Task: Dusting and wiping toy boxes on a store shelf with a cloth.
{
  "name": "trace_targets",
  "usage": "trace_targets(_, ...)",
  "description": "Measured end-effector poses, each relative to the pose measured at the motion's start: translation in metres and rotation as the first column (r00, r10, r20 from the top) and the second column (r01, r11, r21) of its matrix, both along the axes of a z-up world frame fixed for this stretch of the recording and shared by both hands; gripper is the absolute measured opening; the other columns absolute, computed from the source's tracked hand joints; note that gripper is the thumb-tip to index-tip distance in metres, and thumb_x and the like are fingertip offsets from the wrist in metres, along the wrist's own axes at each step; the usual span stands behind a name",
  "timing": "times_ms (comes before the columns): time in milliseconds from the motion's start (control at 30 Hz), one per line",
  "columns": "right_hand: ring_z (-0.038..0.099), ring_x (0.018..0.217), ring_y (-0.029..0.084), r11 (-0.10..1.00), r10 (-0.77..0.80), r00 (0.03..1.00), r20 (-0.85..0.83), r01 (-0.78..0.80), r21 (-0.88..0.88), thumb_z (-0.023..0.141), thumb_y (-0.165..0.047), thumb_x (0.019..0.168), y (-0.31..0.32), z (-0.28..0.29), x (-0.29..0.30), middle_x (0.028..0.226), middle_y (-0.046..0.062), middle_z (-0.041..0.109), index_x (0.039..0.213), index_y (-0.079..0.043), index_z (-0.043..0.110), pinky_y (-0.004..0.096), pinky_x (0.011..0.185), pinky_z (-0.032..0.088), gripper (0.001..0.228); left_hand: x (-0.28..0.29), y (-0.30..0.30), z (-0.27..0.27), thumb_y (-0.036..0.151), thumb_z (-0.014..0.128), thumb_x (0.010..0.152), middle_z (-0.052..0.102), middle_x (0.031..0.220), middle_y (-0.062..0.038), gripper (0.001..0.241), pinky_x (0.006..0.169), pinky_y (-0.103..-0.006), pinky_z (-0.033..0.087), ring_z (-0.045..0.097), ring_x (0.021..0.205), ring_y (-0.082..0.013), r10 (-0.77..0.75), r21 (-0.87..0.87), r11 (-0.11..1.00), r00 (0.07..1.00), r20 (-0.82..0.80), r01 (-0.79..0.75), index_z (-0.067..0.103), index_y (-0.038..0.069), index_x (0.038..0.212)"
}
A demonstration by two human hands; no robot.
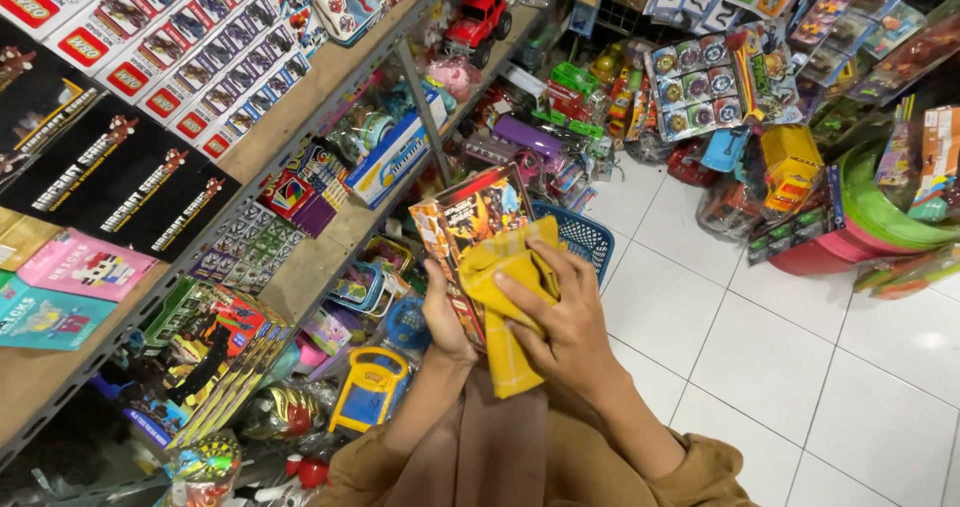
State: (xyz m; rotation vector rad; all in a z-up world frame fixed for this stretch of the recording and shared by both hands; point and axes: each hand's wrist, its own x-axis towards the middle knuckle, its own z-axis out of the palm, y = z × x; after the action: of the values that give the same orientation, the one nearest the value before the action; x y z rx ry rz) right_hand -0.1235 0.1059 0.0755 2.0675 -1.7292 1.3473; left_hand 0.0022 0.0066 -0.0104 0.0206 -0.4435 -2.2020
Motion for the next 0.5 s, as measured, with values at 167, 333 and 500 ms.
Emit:
trace_targets(167, 0.057, 0.126, 0.04, 0.99, -0.094, 0.952, 0.291, 0.121, -0.076, 0.058, 0.007, 0.085, -0.003, -0.022, -0.012, 0.142, 0.023, 0.047, 0.142, -0.018, 0.059, 0.047, 0.109, 0.05, 0.063, 0.002, 0.02, -0.053, 0.052, 0.047, 0.103, 0.049, 0.154, -0.014, 0.073, 0.118, -0.0455, 0.04, 0.05, 0.139, -0.0307, -0.059, -0.045, 0.997, 0.984, 0.167, 0.068, 0.035, 0.004, 0.157)
trace_targets(333, 0.06, 0.117, 0.039, 0.973, -0.184, 0.939, 0.291, 0.215, -0.081, 0.059, 0.01, 0.082, -0.003, 0.018, 0.003, 0.13, 0.023, 0.054, 0.14, -0.015, 0.062, 0.043, 0.102, 0.052, 0.064, -0.002, 0.03, -0.029, 0.047, 0.055, 0.1, 0.046, 0.156, -0.008, 0.075, 0.12, -0.0421, 0.037, 0.047, 0.142, -0.0244, -0.004, -0.35, 0.932, 0.966, 0.259, 0.098, 0.032, 0.006, 0.158)
trace_targets(500, 0.06, 0.114, 0.039, 0.995, 0.045, 0.976, 0.214, -0.024, -0.1, 0.065, 0.005, 0.077, 0.004, -0.014, 0.021, 0.129, 0.024, 0.054, 0.135, -0.016, 0.064, 0.044, 0.098, 0.052, 0.062, 0.007, 0.008, -0.049, 0.045, 0.049, 0.109, 0.051, 0.15, -0.021, 0.069, 0.119, -0.0466, 0.039, 0.053, 0.136, -0.0346, 0.009, -0.149, 0.989, 0.992, 0.128, 0.011, 0.036, -0.005, 0.155)
